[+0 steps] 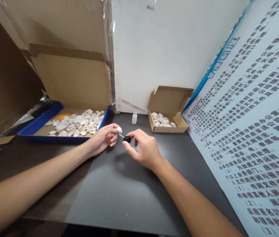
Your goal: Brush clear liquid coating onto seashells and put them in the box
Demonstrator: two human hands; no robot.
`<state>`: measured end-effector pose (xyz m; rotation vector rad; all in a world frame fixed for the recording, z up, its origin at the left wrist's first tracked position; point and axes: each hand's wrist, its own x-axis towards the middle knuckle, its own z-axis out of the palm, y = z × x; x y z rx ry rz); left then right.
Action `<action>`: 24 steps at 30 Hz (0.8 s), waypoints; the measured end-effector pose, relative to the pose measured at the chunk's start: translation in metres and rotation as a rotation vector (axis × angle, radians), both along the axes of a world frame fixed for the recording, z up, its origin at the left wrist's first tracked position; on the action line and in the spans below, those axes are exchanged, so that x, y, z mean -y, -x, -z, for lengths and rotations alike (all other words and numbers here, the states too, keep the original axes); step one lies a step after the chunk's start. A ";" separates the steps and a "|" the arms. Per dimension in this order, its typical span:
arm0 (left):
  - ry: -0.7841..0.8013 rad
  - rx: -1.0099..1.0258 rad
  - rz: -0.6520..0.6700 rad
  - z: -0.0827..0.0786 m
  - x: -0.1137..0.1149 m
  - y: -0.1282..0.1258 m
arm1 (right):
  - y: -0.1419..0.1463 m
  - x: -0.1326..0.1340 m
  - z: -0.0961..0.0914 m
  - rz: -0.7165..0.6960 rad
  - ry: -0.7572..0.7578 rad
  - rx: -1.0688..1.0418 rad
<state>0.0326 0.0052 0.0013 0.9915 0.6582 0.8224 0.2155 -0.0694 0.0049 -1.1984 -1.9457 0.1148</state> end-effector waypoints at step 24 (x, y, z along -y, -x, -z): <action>-0.039 -0.039 0.027 0.006 -0.004 -0.001 | -0.004 -0.005 0.001 0.129 0.043 -0.061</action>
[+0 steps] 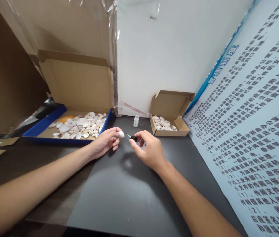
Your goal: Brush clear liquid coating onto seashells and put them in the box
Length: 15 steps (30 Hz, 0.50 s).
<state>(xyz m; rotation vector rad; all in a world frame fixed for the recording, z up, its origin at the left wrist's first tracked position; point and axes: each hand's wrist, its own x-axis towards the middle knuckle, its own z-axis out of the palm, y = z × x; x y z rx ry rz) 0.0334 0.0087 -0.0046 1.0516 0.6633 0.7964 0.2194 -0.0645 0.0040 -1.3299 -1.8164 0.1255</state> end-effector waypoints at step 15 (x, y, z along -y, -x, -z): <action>-0.014 -0.016 0.006 0.002 -0.001 -0.001 | 0.004 0.002 0.003 -0.094 0.050 -0.063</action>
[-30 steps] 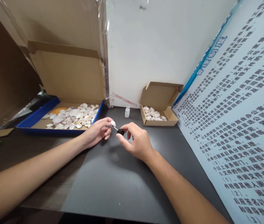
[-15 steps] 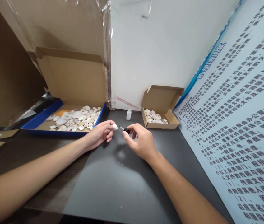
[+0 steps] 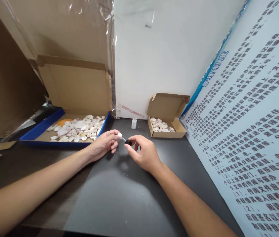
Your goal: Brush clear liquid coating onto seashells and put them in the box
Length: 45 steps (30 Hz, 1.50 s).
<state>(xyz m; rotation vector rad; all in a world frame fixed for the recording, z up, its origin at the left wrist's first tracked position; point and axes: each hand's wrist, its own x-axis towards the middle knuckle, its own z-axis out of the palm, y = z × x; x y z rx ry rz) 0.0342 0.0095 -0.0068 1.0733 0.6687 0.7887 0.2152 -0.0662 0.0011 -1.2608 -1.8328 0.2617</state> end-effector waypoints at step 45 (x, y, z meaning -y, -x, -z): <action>-0.082 -0.090 0.112 0.002 0.001 0.001 | 0.002 0.002 -0.001 0.009 -0.057 -0.180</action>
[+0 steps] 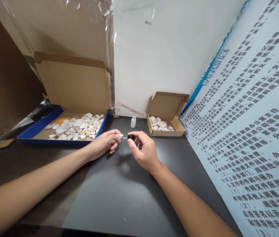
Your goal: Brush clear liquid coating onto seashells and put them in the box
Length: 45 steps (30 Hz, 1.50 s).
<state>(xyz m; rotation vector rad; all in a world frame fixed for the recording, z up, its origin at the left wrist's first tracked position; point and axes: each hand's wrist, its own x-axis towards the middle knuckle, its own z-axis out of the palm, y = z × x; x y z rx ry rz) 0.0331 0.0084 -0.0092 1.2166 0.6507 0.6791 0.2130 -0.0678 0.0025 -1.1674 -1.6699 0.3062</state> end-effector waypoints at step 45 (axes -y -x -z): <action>0.013 -0.020 -0.017 -0.004 0.003 -0.001 | 0.003 0.003 -0.002 0.018 0.008 -0.027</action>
